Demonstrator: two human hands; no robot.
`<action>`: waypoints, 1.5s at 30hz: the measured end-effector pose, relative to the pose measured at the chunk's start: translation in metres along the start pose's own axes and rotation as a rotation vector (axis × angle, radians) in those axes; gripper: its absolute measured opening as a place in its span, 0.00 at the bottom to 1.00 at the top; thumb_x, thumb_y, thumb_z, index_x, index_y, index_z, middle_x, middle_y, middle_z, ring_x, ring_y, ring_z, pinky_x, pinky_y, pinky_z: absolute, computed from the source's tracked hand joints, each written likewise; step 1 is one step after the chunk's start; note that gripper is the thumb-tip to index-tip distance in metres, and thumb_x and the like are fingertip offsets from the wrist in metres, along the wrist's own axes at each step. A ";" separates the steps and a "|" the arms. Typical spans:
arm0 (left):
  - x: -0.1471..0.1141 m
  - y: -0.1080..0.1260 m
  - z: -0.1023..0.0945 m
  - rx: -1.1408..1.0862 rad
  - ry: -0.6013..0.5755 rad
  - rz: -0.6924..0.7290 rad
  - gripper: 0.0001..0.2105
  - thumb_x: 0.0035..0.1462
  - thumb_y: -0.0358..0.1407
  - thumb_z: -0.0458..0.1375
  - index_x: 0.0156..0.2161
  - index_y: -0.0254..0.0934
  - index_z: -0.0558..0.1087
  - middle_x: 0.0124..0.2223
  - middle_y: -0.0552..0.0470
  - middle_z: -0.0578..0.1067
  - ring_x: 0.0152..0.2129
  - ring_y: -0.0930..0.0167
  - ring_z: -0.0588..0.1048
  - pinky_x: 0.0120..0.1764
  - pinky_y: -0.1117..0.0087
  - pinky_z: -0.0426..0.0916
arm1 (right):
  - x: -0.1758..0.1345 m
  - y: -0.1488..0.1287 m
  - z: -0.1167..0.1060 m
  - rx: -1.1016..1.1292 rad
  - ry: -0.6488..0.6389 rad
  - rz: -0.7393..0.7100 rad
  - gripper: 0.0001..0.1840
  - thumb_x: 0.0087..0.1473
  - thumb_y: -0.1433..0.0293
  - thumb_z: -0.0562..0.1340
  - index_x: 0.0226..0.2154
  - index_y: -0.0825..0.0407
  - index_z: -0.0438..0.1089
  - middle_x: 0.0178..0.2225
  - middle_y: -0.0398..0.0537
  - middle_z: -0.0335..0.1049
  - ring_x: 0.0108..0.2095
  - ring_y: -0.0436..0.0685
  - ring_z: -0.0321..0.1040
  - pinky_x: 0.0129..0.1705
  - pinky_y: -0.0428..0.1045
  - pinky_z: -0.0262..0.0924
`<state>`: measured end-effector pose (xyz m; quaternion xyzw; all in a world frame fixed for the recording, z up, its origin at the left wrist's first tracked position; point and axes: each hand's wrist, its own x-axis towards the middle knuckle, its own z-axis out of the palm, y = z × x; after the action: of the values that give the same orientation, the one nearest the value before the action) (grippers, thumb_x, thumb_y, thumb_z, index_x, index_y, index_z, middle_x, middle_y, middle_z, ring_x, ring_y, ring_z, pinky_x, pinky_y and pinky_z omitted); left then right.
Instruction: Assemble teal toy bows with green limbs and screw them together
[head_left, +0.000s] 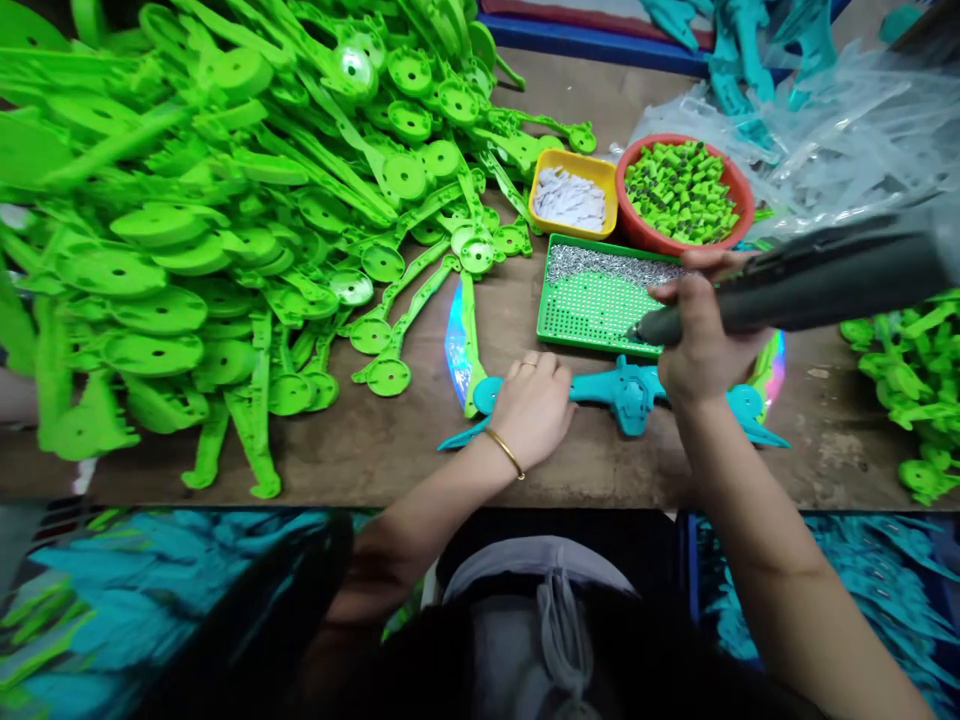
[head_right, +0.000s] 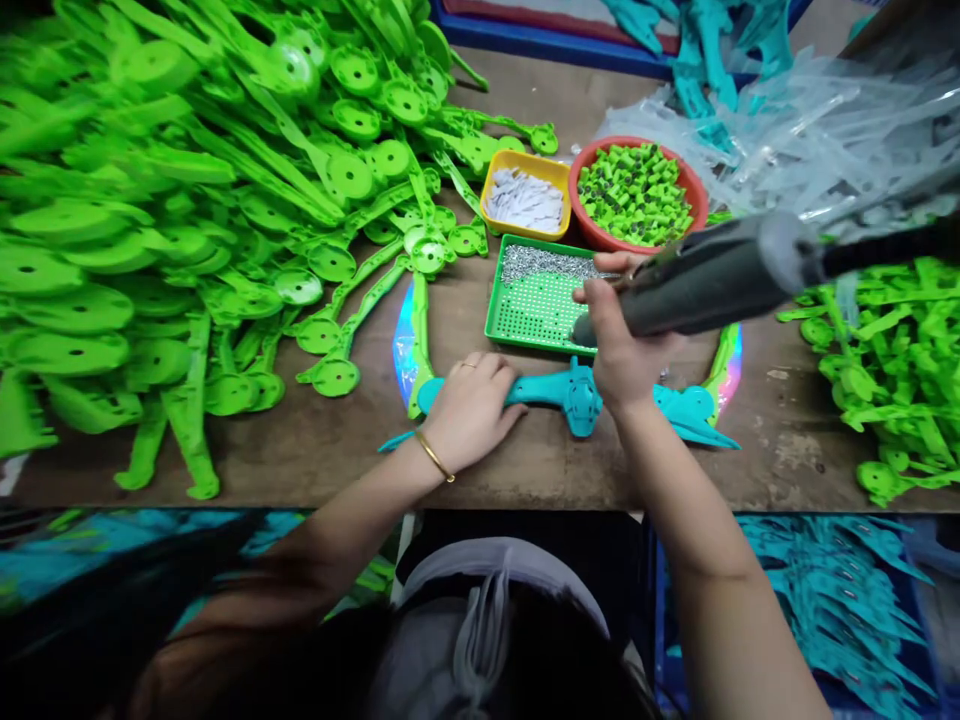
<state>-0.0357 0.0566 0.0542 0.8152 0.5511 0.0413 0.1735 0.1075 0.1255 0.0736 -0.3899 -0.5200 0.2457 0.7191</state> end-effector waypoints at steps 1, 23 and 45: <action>0.003 0.004 0.000 0.000 0.006 0.031 0.16 0.57 0.41 0.60 0.46 0.30 0.72 0.46 0.42 0.71 0.46 0.56 0.68 0.48 0.58 0.65 | 0.005 0.007 0.002 -0.008 0.042 0.007 0.13 0.48 0.63 0.68 0.36 0.48 0.68 0.33 0.38 0.72 0.22 0.46 0.68 0.26 0.47 0.68; 0.021 0.010 0.014 -0.221 -0.018 0.085 0.18 0.60 0.40 0.59 0.53 0.36 0.69 0.45 0.47 0.70 0.46 0.62 0.67 0.51 0.61 0.64 | 0.001 -0.019 -0.014 0.054 0.001 0.041 0.12 0.49 0.67 0.68 0.38 0.45 0.68 0.31 0.36 0.73 0.18 0.44 0.64 0.21 0.45 0.62; 0.010 0.027 0.013 -0.116 0.057 0.131 0.41 0.49 0.56 0.63 0.59 0.27 0.61 0.56 0.36 0.67 0.54 0.54 0.64 0.57 0.56 0.59 | 0.015 0.022 -0.006 -0.078 0.219 0.021 0.13 0.46 0.62 0.69 0.34 0.48 0.68 0.27 0.38 0.71 0.17 0.46 0.63 0.20 0.47 0.63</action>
<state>-0.0049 0.0534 0.0495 0.8364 0.4981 0.1075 0.2018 0.1193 0.1483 0.0631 -0.4475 -0.4437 0.1886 0.7532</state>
